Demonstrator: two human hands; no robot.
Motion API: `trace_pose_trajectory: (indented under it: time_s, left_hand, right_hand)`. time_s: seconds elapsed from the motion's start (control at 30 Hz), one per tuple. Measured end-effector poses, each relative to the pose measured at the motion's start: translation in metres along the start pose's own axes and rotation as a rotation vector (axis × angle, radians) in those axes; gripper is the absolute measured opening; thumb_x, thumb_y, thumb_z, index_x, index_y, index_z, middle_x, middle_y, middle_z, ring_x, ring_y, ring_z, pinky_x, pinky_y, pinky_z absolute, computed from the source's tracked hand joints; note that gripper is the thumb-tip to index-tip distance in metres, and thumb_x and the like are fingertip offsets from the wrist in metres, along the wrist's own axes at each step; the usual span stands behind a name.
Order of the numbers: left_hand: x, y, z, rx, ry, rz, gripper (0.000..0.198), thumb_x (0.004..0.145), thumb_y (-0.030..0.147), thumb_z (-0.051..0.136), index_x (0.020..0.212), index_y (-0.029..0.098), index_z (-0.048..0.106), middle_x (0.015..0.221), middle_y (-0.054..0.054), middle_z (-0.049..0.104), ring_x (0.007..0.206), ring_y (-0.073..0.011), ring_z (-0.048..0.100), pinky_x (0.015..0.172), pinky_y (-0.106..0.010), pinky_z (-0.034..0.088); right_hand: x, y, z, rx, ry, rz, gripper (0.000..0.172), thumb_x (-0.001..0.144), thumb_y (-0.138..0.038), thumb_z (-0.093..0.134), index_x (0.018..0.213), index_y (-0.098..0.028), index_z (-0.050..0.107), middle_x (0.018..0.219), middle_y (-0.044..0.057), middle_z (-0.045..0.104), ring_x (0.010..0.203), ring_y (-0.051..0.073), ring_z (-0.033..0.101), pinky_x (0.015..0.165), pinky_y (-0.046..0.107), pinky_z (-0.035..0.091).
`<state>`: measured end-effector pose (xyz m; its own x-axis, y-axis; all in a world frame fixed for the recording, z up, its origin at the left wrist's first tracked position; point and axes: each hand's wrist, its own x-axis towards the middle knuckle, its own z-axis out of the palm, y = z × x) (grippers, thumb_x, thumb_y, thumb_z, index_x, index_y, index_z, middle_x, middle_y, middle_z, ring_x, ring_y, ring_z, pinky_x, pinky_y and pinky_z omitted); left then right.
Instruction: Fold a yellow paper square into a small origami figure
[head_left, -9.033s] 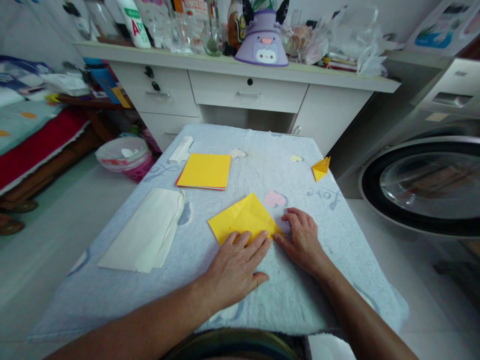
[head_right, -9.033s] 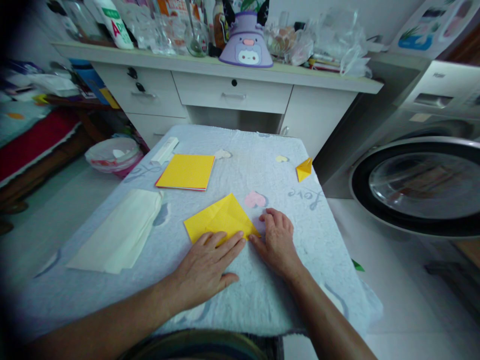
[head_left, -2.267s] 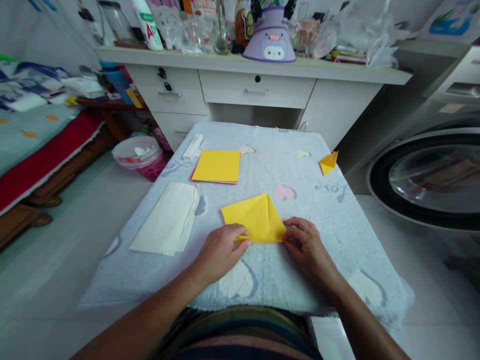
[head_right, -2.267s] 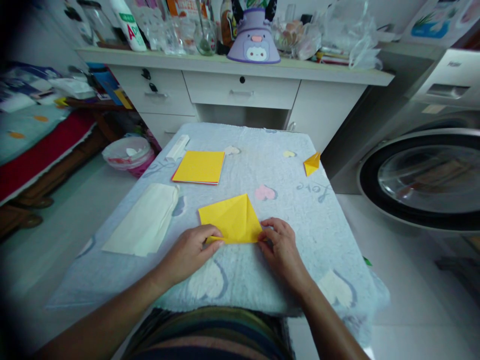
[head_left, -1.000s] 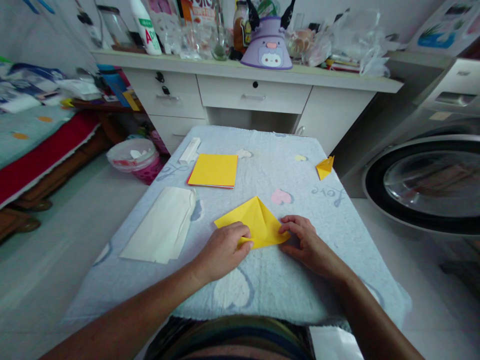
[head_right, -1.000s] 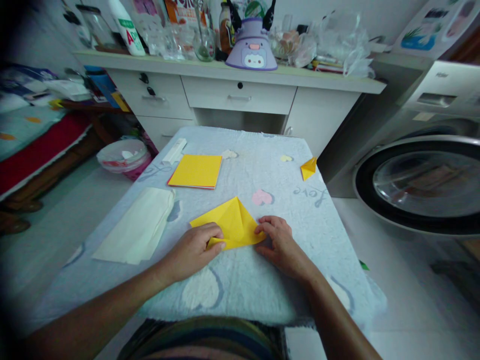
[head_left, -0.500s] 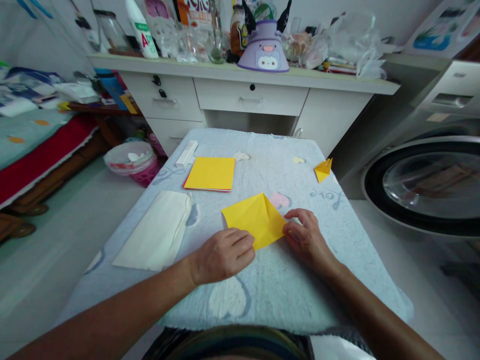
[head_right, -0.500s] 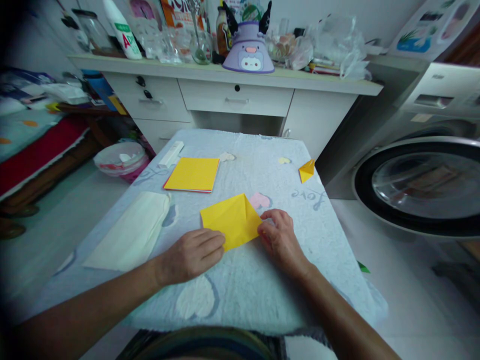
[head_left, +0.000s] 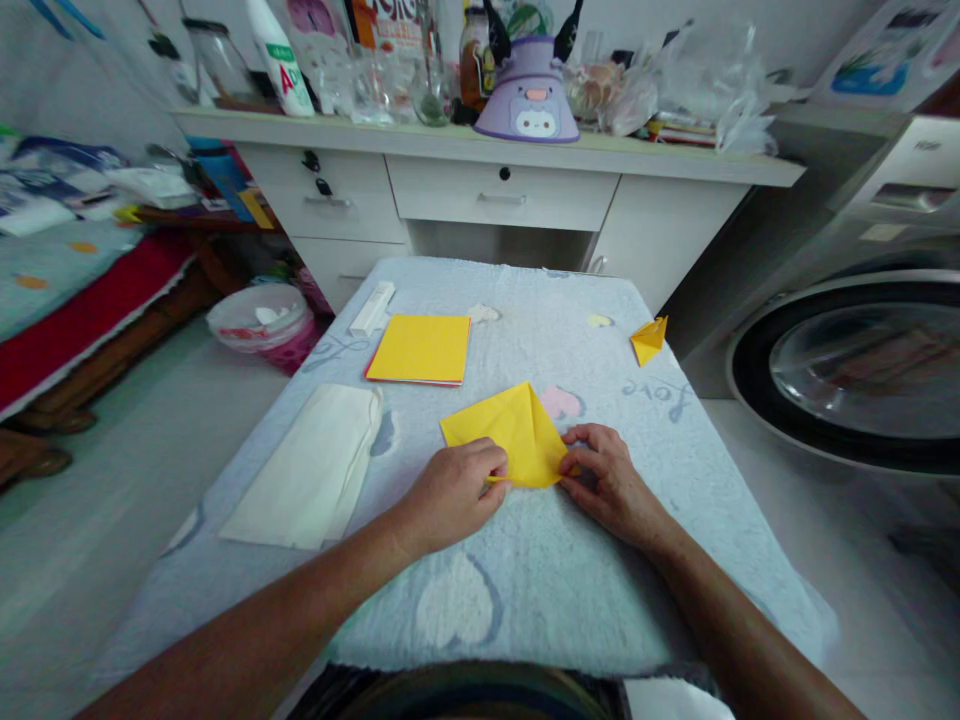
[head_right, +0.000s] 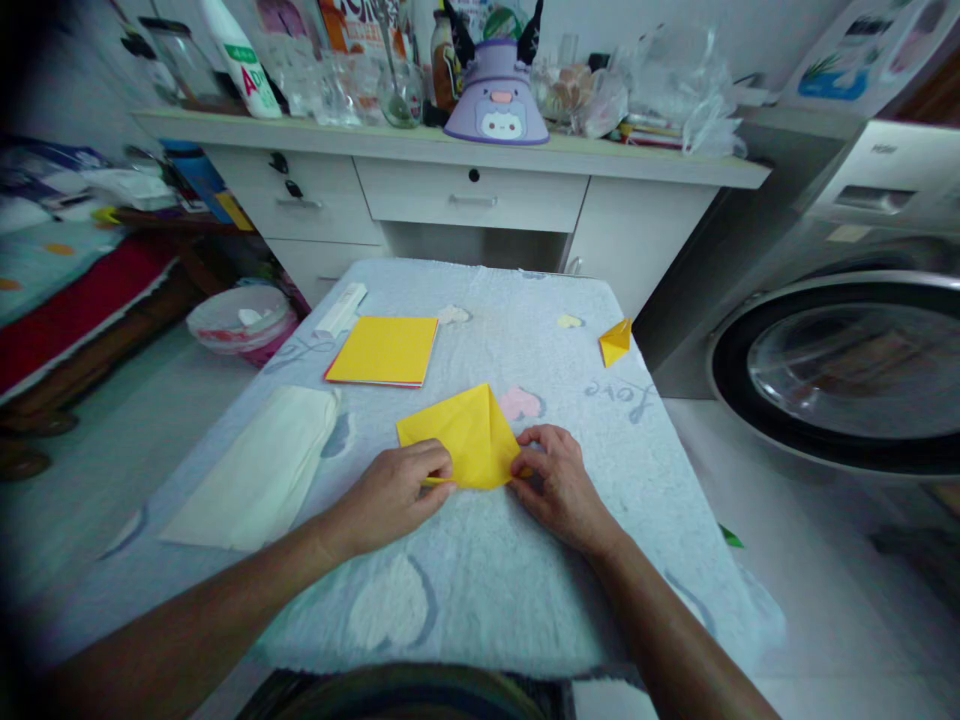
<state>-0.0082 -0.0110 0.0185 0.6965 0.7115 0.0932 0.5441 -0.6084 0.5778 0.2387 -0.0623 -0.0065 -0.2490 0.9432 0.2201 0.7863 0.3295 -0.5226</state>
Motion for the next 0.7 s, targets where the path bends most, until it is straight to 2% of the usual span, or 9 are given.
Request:
trace_pose_trajectory:
  time_s: [0.2,0.43,0.57,0.7]
  left_hand:
    - [0.000,-0.011,0.000,-0.177,0.050,-0.068,0.012,0.080,0.014,0.060,0.073,0.019,0.052,0.079,0.001,0.057,0.078,-0.0152,0.055,0.069,-0.026,0.038]
    - [0.003,-0.024,0.007,-0.278,0.155,-0.085,0.014,0.079,0.015,0.064,0.072,0.019,0.053,0.081,0.001,0.055,0.081,-0.0155,0.054,0.074,-0.028,0.040]
    - [0.004,-0.024,0.010,-0.268,0.171,-0.094,0.015,0.078,0.014,0.064,0.072,0.019,0.052,0.082,0.001,0.055,0.081,-0.0156,0.054,0.074,-0.028,0.040]
    - [0.005,-0.024,0.010,-0.249,0.175,-0.099,0.015,0.079,0.014,0.064,0.072,0.019,0.052,0.080,0.001,0.054,0.080,-0.0153,0.054,0.073,-0.028,0.040]
  right_hand:
    - [0.002,0.005,0.000,0.078,-0.011,0.078,0.008,0.087,-0.026,0.062,0.087,-0.025,0.070,0.115,0.007,0.058,0.113,0.027,0.050,0.099,0.049,0.038]
    - [0.004,-0.003,0.004,0.115,-0.024,0.259,0.009,0.080,-0.020,0.064,0.080,-0.024,0.072,0.116,0.007,0.059,0.113,0.028,0.053,0.101,0.049,0.037]
    - [-0.001,-0.011,0.008,0.106,0.028,0.253,0.013,0.078,-0.019,0.066,0.088,-0.026,0.072,0.122,0.007,0.057,0.120,0.028,0.049,0.104,0.050,0.035]
    - [-0.002,-0.014,0.009,0.076,0.018,0.240,0.013,0.078,-0.019,0.068,0.087,-0.027,0.073,0.125,0.007,0.056,0.123,0.030,0.046,0.104,0.052,0.032]
